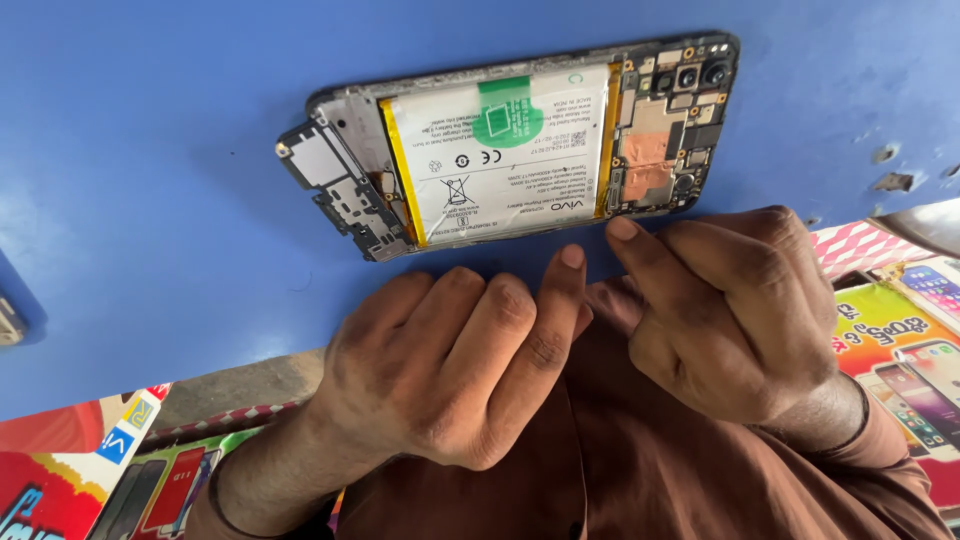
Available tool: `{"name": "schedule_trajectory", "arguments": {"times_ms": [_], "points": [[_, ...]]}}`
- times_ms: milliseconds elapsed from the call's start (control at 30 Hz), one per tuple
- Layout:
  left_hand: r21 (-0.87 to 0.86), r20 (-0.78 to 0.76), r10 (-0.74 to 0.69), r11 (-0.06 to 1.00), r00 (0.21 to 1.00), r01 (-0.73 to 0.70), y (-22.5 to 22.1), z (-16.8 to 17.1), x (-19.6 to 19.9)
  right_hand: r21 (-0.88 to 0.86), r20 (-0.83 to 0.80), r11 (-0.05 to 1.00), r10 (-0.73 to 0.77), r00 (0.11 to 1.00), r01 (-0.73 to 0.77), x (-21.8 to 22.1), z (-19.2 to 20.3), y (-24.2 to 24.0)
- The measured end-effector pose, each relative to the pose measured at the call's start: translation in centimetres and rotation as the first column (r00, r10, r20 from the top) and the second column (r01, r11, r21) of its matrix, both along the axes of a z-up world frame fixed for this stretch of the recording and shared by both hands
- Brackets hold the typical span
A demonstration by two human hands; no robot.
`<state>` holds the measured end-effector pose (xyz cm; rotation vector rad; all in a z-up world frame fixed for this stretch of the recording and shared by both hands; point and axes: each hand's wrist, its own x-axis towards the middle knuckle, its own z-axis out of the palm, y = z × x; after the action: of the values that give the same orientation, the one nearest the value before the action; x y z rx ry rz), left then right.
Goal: The person reassembles a disassembled smartphone by hand, placing the motherboard into the chassis and securing it with a screwdriver. They then connect the battery and other internal components.
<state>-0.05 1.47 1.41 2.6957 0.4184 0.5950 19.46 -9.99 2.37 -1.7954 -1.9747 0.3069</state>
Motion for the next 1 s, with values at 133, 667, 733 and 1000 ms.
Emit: {"name": "schedule_trajectory", "arguments": {"times_ms": [133,667,733,1000], "points": [[-0.013,-0.01,-0.004,1.0,1.0,0.004,-0.3,-0.2,-0.8,0.002,-0.021,1.0,-0.003,1.0,0.003,-0.3,0.4,0.7],[-0.038,0.003,0.047,0.998,0.999,-0.047,-0.5,-0.1,-0.7,0.029,-0.019,0.999,-0.015,1.0,0.016,-0.8,1.1,1.5],[-0.024,0.002,0.049,0.999,0.999,-0.049,-0.5,0.0,-0.6,0.032,-0.019,0.999,-0.013,1.0,0.013,-0.9,1.0,1.6],[-0.121,-0.02,0.045,0.992,0.999,-0.047,-0.1,0.9,-0.4,0.03,0.006,0.999,-0.022,1.0,0.022,-0.9,1.1,1.8]]}}
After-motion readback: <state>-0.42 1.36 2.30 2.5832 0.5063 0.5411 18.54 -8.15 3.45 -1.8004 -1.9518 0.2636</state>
